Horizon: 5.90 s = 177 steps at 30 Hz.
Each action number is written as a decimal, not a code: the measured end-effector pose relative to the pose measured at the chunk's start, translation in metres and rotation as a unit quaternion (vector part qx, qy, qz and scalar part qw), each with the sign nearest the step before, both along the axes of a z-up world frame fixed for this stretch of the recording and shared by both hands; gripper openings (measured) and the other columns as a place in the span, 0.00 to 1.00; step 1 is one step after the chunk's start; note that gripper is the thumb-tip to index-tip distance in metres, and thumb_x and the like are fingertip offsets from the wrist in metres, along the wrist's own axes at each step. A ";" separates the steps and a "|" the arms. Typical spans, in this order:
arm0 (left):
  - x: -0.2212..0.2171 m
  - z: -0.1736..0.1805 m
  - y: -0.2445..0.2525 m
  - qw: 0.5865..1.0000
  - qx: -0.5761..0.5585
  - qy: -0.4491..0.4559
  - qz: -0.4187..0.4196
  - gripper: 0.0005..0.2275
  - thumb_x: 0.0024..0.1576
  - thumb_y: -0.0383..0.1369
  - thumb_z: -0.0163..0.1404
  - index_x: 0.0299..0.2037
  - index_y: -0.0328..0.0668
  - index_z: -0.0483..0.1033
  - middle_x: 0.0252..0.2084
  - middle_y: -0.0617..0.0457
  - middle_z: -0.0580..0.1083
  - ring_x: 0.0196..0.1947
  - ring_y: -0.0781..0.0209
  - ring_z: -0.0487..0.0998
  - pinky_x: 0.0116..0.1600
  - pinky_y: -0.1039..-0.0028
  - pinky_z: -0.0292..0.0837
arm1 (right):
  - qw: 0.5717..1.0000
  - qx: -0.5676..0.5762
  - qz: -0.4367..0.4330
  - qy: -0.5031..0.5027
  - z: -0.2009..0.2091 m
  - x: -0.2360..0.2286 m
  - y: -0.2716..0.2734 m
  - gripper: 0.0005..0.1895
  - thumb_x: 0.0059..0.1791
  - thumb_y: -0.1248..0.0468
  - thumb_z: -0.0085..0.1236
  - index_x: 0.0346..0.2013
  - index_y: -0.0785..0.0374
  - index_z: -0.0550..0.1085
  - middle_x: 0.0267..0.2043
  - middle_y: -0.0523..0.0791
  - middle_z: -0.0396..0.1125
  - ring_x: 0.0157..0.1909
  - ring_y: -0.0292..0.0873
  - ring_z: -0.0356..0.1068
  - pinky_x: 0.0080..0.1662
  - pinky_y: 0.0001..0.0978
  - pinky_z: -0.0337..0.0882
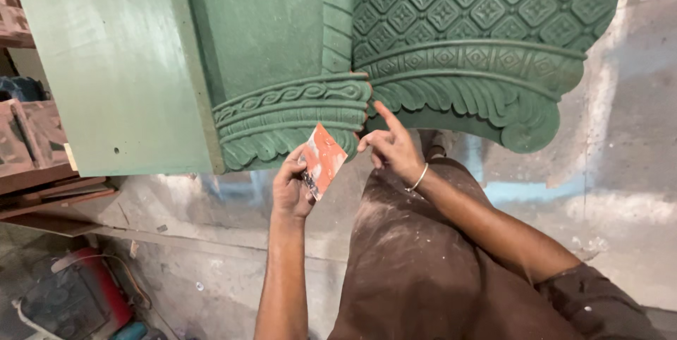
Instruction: The person applies a reddish putty to the carved edges of a green decorative panel using a small rectangular putty knife. They repeatedly scoop putty from a square tile and smooth it into the grooves of the panel's ornate border.
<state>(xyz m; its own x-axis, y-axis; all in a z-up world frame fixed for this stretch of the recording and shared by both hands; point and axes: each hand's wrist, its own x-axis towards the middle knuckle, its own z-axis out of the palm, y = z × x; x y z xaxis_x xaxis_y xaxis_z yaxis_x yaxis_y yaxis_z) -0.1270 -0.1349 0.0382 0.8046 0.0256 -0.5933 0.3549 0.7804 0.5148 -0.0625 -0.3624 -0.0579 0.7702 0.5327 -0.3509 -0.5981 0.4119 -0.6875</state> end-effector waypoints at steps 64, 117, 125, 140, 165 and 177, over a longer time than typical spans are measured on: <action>0.183 0.039 0.010 0.894 -0.060 -0.174 -0.408 0.20 0.57 0.27 0.50 0.59 0.21 0.72 0.32 0.48 0.77 0.16 0.71 0.69 0.20 0.81 0.63 | 0.851 -0.201 0.074 -0.480 0.224 0.089 -0.053 0.40 0.49 0.73 0.55 0.74 0.60 0.52 0.59 0.53 0.66 0.52 0.54 0.71 0.54 0.45 0.70; 0.285 0.032 -0.019 0.982 0.184 0.002 0.037 0.21 0.59 0.30 0.43 0.61 0.24 0.68 0.41 0.47 0.78 0.24 0.68 0.75 0.20 0.80 0.65 | 0.972 0.136 -0.066 0.179 0.016 0.410 0.069 0.31 0.53 0.65 0.50 0.67 0.55 0.48 0.44 0.54 0.75 0.29 0.40 0.73 0.28 0.28 0.72; 0.283 0.038 -0.030 0.979 0.188 0.049 0.066 0.23 0.56 0.30 0.41 0.62 0.26 0.66 0.44 0.48 0.78 0.29 0.66 0.80 0.22 0.79 0.69 | 0.978 0.145 0.044 0.146 0.000 0.416 0.050 0.26 0.57 0.63 0.51 0.68 0.62 0.56 0.36 0.51 0.75 0.21 0.35 0.65 0.22 0.25 0.62; 0.257 0.032 -0.037 0.985 0.168 -0.016 0.036 0.22 0.59 0.29 0.42 0.63 0.23 0.67 0.39 0.48 0.77 0.23 0.69 0.74 0.21 0.80 0.64 | 0.995 -0.099 0.025 -0.006 0.014 0.417 0.057 0.38 0.56 0.64 0.49 0.77 0.69 0.45 0.28 0.49 0.75 0.16 0.36 0.64 0.19 0.28 0.60; 0.248 0.019 -0.041 0.983 0.176 0.014 0.041 0.22 0.58 0.30 0.43 0.62 0.25 0.68 0.38 0.50 0.77 0.25 0.69 0.75 0.20 0.80 0.64 | 0.981 -0.169 0.038 -0.083 0.012 0.400 0.035 0.38 0.52 0.64 0.44 0.76 0.65 0.47 0.27 0.50 0.75 0.14 0.36 0.64 0.18 0.28 0.63; 0.239 0.021 -0.038 0.980 0.193 0.014 0.053 0.22 0.58 0.31 0.44 0.62 0.25 0.69 0.38 0.49 0.77 0.24 0.69 0.74 0.20 0.79 0.63 | 0.993 -0.101 0.049 0.030 0.054 0.433 0.066 0.30 0.56 0.61 0.48 0.58 0.92 0.58 0.28 0.52 0.76 0.16 0.37 0.65 0.19 0.31 0.62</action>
